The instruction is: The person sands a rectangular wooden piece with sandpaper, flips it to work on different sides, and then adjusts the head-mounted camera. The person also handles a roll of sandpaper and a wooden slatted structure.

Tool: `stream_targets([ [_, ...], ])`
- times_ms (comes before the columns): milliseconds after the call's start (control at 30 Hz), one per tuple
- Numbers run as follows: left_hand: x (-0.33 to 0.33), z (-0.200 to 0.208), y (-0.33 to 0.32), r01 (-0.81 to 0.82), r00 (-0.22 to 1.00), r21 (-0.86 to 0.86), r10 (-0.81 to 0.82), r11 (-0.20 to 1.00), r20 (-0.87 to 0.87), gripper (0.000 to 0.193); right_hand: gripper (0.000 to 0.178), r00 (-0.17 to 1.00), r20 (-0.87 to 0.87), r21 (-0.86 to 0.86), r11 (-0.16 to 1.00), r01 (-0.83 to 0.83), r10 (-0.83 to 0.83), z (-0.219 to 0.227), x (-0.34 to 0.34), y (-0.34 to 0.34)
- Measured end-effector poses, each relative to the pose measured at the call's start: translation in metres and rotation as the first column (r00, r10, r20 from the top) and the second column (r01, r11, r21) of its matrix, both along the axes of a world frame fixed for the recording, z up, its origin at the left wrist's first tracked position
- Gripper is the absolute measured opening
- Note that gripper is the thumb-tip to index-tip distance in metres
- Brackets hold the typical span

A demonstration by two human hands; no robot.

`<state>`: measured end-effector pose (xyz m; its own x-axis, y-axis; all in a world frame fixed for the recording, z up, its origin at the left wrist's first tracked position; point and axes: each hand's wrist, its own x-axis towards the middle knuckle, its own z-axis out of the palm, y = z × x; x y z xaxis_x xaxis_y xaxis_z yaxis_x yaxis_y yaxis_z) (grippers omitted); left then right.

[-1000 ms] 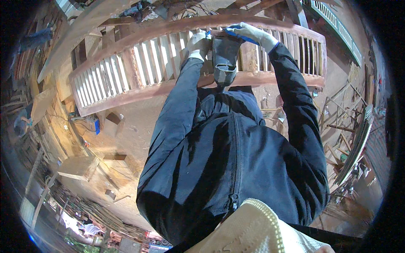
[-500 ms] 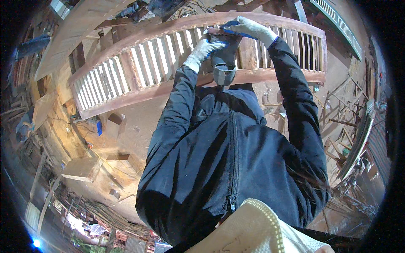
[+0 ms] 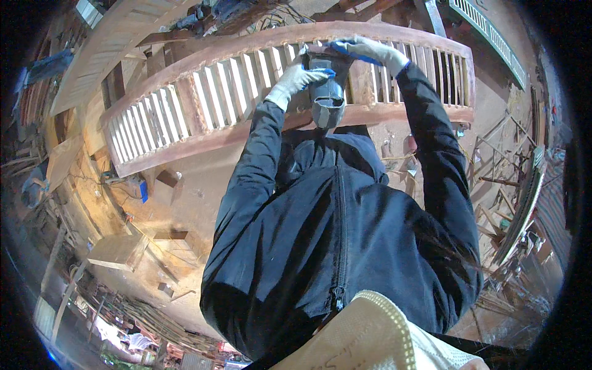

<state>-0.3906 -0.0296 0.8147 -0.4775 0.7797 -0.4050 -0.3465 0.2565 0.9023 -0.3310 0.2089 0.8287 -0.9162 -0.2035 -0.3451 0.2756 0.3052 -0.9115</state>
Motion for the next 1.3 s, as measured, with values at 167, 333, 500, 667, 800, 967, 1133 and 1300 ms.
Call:
stream_targets([
  [167,0.032,-0.024,0.001,-0.288,0.955,0.158,0.295,0.944,-0.020,0.072,0.047,0.975,0.139,0.166,0.975,0.148,-0.172,-0.001,0.025,-0.029],
  [333,0.053,-0.031,0.000,-0.523,0.852,0.245,0.499,0.816,0.157,0.065,0.041,0.952,-0.057,0.322,0.897,0.303,-0.301,0.066,0.046,-0.065],
  [500,0.074,-0.053,-0.026,-0.362,0.823,0.258,0.177,0.896,0.540,0.057,0.040,0.909,-0.081,0.173,0.892,0.417,-0.409,0.036,0.066,-0.046],
  [667,0.075,-0.002,-0.001,-0.099,0.926,-0.013,0.097,0.995,0.364,0.063,0.042,0.836,-0.064,0.165,0.821,0.547,-0.544,-0.001,0.066,-0.016],
  [800,0.077,0.022,0.003,-0.241,0.893,0.103,0.179,0.965,0.413,0.063,0.036,0.789,-0.344,0.310,0.732,0.607,-0.508,0.035,0.052,-0.003],
  [967,0.052,-0.021,-0.010,0.143,0.914,-0.042,-0.116,0.989,0.389,0.059,0.039,0.740,-0.668,0.592,0.542,0.597,-0.086,0.066,0.039,0.013],
  [1133,0.065,0.032,0.003,-0.222,0.838,0.240,0.059,0.945,0.543,0.055,0.038,0.602,-0.792,0.494,0.475,0.728,-0.098,0.130,0.043,0.005],
  [1300,0.032,0.032,-0.007,0.081,0.937,0.098,-0.110,0.992,0.331,0.079,0.038,0.936,-0.352,0.610,0.755,0.241,-0.014,0.029,0.049,-0.024],
])
